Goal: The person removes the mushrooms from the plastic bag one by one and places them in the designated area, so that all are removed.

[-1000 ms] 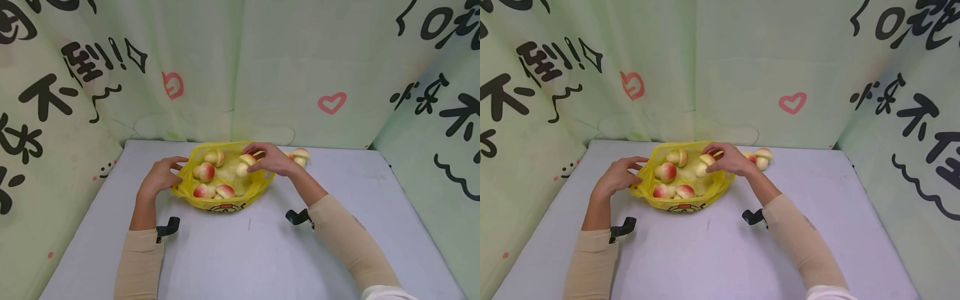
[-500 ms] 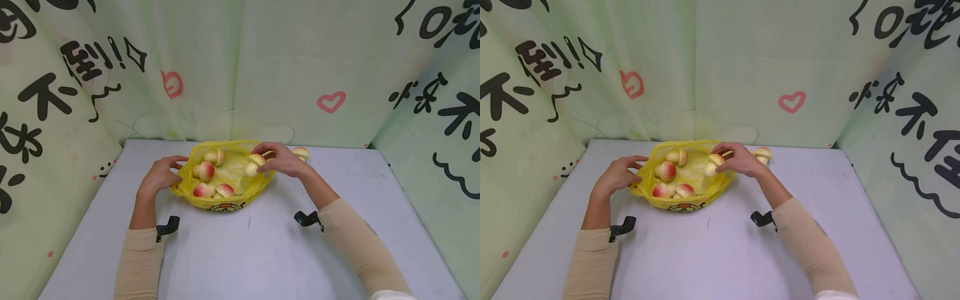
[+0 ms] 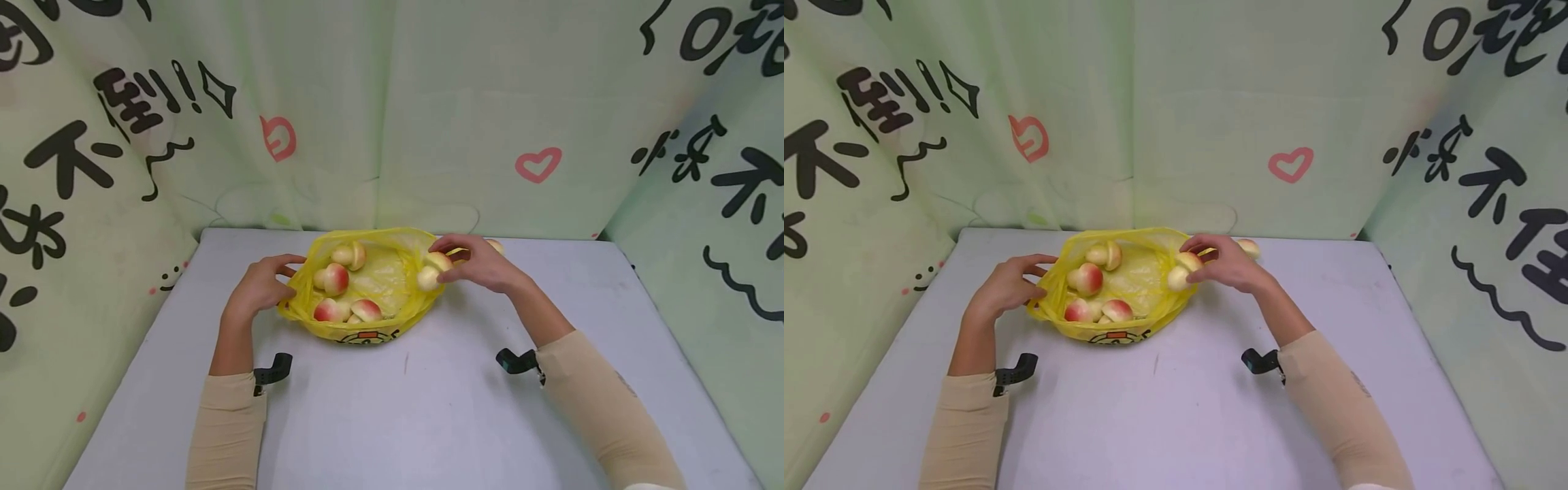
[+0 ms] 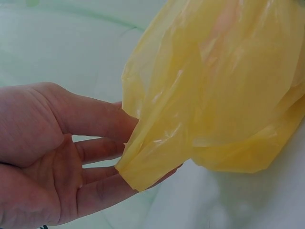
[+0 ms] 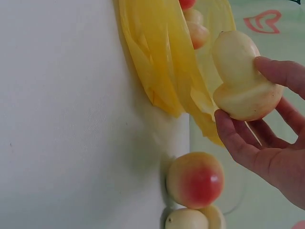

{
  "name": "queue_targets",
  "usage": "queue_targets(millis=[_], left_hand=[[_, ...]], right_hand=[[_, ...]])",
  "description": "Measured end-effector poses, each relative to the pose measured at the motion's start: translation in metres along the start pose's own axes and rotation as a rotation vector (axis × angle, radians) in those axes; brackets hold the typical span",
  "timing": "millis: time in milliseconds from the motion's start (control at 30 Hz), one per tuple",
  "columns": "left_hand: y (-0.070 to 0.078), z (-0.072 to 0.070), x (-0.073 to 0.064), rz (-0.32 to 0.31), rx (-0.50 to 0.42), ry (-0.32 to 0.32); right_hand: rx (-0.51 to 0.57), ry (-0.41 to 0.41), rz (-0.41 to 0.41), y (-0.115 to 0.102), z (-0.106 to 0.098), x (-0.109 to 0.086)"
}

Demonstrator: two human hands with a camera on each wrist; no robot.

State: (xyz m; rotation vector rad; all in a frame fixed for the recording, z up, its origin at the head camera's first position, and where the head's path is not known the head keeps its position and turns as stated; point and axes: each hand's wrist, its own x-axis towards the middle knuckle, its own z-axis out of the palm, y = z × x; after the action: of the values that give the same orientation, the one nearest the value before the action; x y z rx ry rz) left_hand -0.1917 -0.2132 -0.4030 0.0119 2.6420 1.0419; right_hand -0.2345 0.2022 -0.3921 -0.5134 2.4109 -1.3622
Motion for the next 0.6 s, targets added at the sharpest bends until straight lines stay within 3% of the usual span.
queue_targets(millis=[600], left_hand=[[0.002, -0.001, -0.003, 0.014, 0.001, 0.001]], right_hand=[[0.013, 0.074, 0.055, 0.028, -0.018, -0.022]])
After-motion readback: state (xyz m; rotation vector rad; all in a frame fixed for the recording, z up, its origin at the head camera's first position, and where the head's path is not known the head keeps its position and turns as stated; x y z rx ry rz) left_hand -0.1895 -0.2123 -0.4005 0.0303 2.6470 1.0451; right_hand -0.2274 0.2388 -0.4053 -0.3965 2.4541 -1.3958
